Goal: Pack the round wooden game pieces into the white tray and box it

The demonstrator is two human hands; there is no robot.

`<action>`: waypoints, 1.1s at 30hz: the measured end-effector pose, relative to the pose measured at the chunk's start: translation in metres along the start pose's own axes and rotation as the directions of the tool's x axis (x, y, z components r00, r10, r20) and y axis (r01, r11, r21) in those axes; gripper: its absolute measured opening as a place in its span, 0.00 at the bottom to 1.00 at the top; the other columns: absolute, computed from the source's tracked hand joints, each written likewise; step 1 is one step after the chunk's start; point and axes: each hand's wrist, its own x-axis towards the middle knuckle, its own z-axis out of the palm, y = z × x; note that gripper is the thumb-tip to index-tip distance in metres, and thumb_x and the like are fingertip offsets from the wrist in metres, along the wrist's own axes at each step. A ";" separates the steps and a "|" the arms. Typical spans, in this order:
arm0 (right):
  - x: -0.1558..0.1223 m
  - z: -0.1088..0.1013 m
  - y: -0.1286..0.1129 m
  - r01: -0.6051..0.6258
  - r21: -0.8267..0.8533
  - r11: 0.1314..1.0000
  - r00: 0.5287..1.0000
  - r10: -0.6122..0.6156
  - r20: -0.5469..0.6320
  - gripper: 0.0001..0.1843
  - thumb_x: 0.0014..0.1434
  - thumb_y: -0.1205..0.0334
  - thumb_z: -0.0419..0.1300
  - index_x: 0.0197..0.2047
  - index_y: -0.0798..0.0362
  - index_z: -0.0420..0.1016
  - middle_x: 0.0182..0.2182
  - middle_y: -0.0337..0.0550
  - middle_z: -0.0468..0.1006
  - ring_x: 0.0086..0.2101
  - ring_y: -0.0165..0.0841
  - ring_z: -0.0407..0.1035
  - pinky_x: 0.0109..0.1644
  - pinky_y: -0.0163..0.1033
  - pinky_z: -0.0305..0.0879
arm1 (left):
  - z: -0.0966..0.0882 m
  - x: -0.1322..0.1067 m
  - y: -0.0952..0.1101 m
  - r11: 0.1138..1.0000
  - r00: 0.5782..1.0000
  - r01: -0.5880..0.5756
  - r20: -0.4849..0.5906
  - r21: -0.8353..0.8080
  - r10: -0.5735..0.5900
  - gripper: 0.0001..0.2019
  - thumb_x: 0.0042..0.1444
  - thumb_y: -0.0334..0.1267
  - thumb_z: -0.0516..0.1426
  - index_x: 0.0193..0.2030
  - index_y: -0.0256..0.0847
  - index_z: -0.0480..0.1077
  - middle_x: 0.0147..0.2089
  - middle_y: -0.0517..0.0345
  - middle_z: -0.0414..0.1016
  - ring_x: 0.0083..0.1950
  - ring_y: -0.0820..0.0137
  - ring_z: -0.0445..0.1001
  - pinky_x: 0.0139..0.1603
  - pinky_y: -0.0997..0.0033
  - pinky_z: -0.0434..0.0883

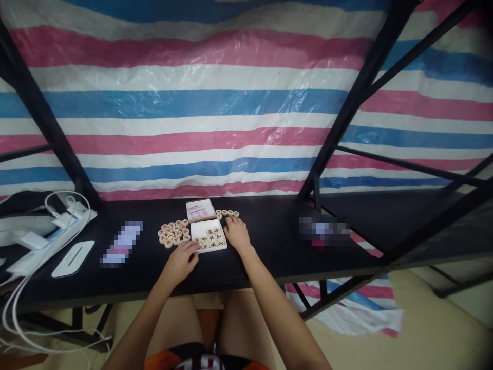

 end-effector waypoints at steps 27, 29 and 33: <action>-0.007 -0.006 -0.061 0.304 0.274 0.912 0.943 -0.329 0.048 0.09 0.58 0.71 0.52 0.40 0.55 0.72 0.38 0.46 0.73 0.40 0.33 0.67 0.44 0.35 0.59 | 0.001 0.001 -0.002 1.000 1.000 0.001 0.005 0.010 -0.001 0.13 0.58 0.33 0.49 0.45 0.42 0.72 0.49 0.53 0.74 0.52 0.64 0.70 0.55 0.60 0.67; -0.006 -0.008 -0.059 0.331 0.263 0.906 0.931 -0.358 0.064 0.10 0.60 0.70 0.51 0.41 0.55 0.72 0.38 0.45 0.74 0.39 0.32 0.67 0.43 0.34 0.59 | 0.001 0.001 -0.001 1.000 1.000 0.000 -0.002 0.012 0.000 0.13 0.58 0.33 0.50 0.45 0.42 0.72 0.49 0.53 0.74 0.52 0.64 0.70 0.55 0.60 0.67; -0.007 -0.015 -0.059 0.380 0.195 0.904 0.914 -0.400 0.073 0.11 0.61 0.67 0.50 0.40 0.55 0.74 0.36 0.47 0.75 0.39 0.35 0.67 0.44 0.37 0.58 | 0.001 0.001 -0.001 1.000 1.000 0.002 0.000 0.007 -0.002 0.13 0.58 0.32 0.49 0.45 0.41 0.72 0.49 0.53 0.74 0.51 0.64 0.70 0.54 0.61 0.68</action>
